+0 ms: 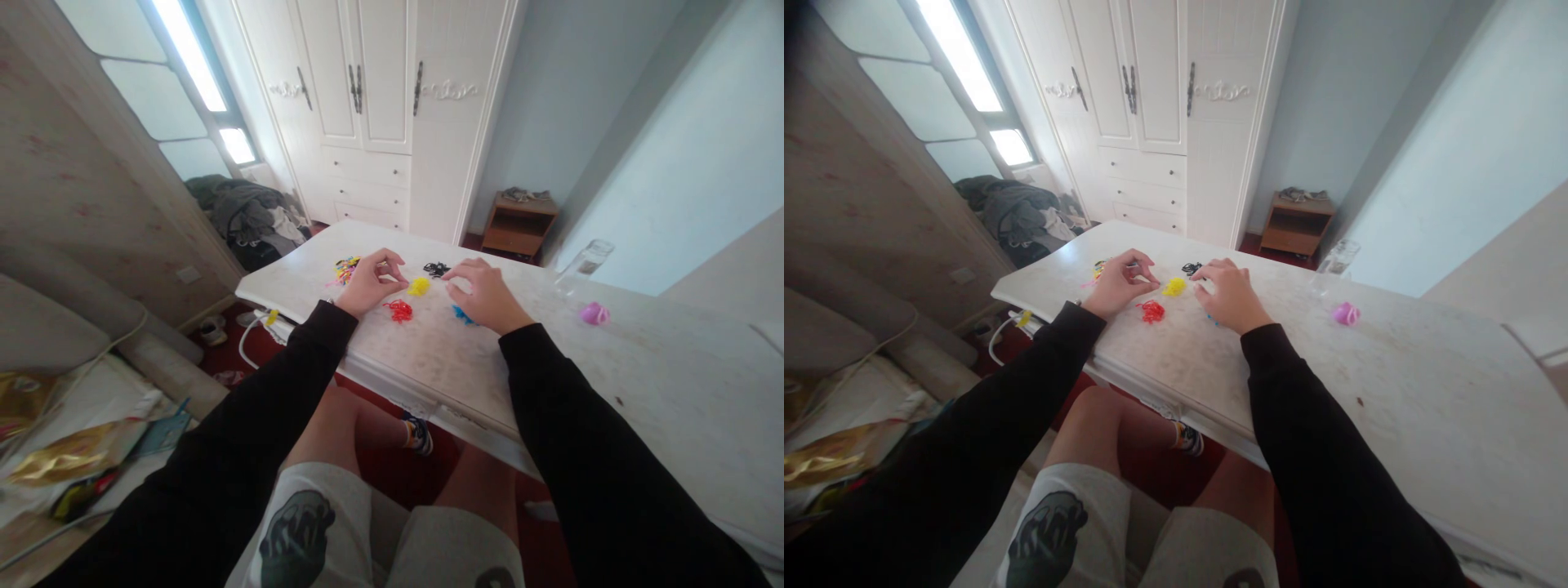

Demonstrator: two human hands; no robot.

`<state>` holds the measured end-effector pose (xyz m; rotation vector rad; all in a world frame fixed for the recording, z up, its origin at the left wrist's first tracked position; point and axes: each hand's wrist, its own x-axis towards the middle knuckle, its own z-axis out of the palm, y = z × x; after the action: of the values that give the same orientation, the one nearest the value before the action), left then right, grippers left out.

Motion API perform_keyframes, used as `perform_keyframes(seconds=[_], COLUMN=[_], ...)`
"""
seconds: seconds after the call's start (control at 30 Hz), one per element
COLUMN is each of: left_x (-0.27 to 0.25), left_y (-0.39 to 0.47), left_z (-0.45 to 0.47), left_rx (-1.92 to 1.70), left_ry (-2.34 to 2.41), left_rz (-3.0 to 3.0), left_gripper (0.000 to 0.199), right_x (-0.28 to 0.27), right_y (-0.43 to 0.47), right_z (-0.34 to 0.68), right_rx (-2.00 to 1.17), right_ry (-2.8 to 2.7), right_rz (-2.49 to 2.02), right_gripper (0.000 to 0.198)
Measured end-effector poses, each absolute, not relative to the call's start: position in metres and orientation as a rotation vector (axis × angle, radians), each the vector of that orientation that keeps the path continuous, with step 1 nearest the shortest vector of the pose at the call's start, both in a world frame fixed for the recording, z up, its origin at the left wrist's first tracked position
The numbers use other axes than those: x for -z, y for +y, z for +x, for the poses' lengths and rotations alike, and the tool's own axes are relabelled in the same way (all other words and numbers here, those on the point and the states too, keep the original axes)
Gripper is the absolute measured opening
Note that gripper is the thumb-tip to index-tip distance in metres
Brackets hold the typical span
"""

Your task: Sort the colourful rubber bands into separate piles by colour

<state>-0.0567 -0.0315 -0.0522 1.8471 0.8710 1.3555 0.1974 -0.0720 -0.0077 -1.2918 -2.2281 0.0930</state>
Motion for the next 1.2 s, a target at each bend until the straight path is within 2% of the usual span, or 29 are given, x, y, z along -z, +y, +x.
perform_keyframes(seconds=[0.13, 0.37, 0.77, 0.97, 1.1, 1.2], left_x=[0.052, 0.053, 0.055, 0.054, 0.053, 0.053], left_y=[-0.032, -0.031, -0.029, -0.032, -0.033, -0.032], left_z=[-0.056, -0.056, -0.056, -0.056, -0.056, -0.056], left_rx=[-1.352, -1.34, -1.315, -1.335, -1.34, -1.343], left_ry=[0.87, 0.832, 0.755, 0.797, 0.819, 0.84], left_rz=[1.868, 1.875, 1.881, 1.899, 1.903, 1.907], left_gripper=[0.042, 0.043, 0.041, 0.038, 0.035, 0.034], right_x=[0.013, 0.018, 0.021, 0.002, -0.016, -0.02], right_y=[-0.085, -0.086, -0.083, -0.076, -0.074, -0.073], right_z=[0.173, 0.169, 0.17, 0.19, 0.214, 0.226], right_rx=[-0.188, -0.221, -0.19, -0.113, -0.184, -0.189], right_ry=[-2.384, -2.478, -2.47, -2.276, -2.185, -2.204], right_rz=[-1.101, -1.082, -1.044, -1.175, -1.443, -1.538], right_gripper=[0.032, 0.039, 0.034, 0.028, 0.04, 0.041])
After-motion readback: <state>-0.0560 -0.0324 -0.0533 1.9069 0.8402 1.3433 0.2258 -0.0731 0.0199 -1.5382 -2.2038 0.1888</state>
